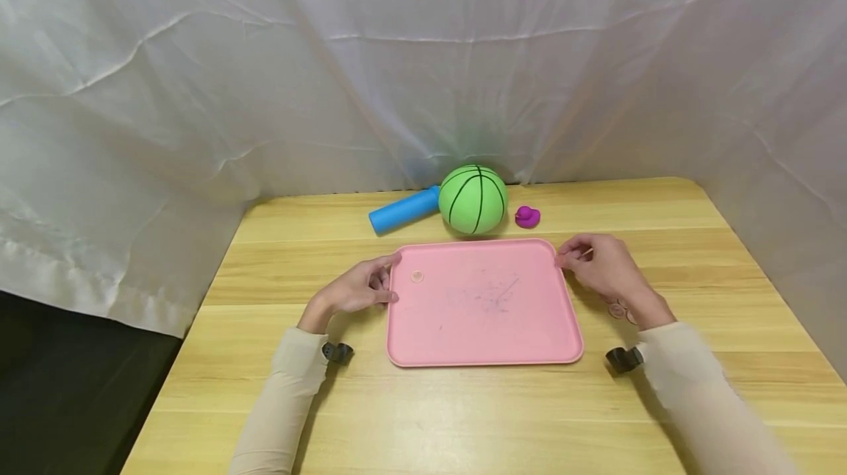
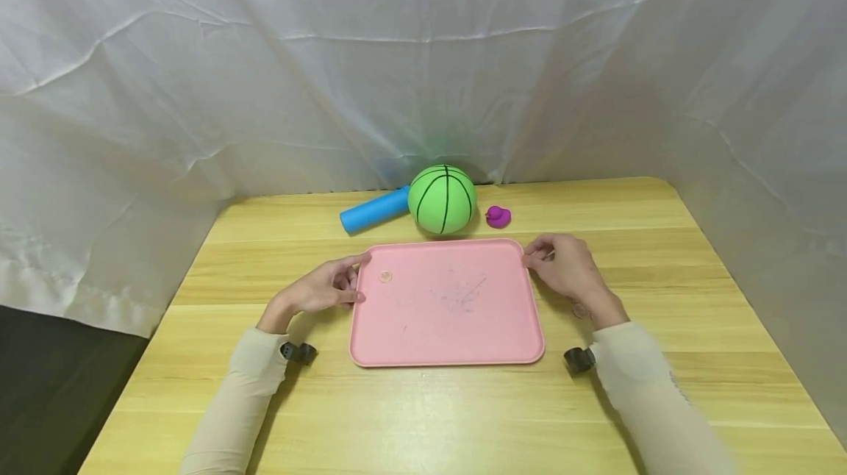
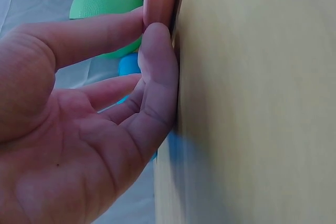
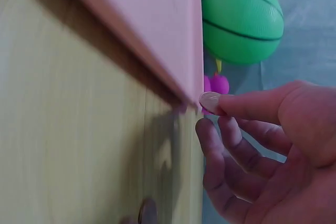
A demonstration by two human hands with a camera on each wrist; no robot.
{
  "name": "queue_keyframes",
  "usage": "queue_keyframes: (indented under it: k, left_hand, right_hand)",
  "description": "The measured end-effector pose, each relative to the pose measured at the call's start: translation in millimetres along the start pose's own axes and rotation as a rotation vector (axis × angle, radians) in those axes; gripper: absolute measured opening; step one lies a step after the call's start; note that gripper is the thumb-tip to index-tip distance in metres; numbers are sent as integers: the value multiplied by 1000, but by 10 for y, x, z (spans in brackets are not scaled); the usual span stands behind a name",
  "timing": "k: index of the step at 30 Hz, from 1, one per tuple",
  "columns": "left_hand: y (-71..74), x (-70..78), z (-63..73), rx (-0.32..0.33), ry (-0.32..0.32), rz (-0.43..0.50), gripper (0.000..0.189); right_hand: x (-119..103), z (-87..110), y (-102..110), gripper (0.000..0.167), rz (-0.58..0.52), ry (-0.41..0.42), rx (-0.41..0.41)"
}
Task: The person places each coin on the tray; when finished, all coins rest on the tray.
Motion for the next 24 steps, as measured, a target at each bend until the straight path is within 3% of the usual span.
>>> queue_keyframes:
  k: [15, 24]
  left_hand:
    - [5, -13, 7, -3, 24, 17, 85]
    - [-6, -19, 13, -4, 31, 21, 86]
  right_hand:
    - [-406, -266, -361, 19, -97, 12, -48]
    - [-604, -384, -596, 13, -125, 81, -67]
Point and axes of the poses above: each hand's wrist, its own z-axis away from the middle knuckle, its own y-axis out of the back of the hand, x = y × z, the point moved 2 cm from there along -z, towards the middle knuckle, and after that the axes turned 10 degrees about y, right-handed, at the moved point
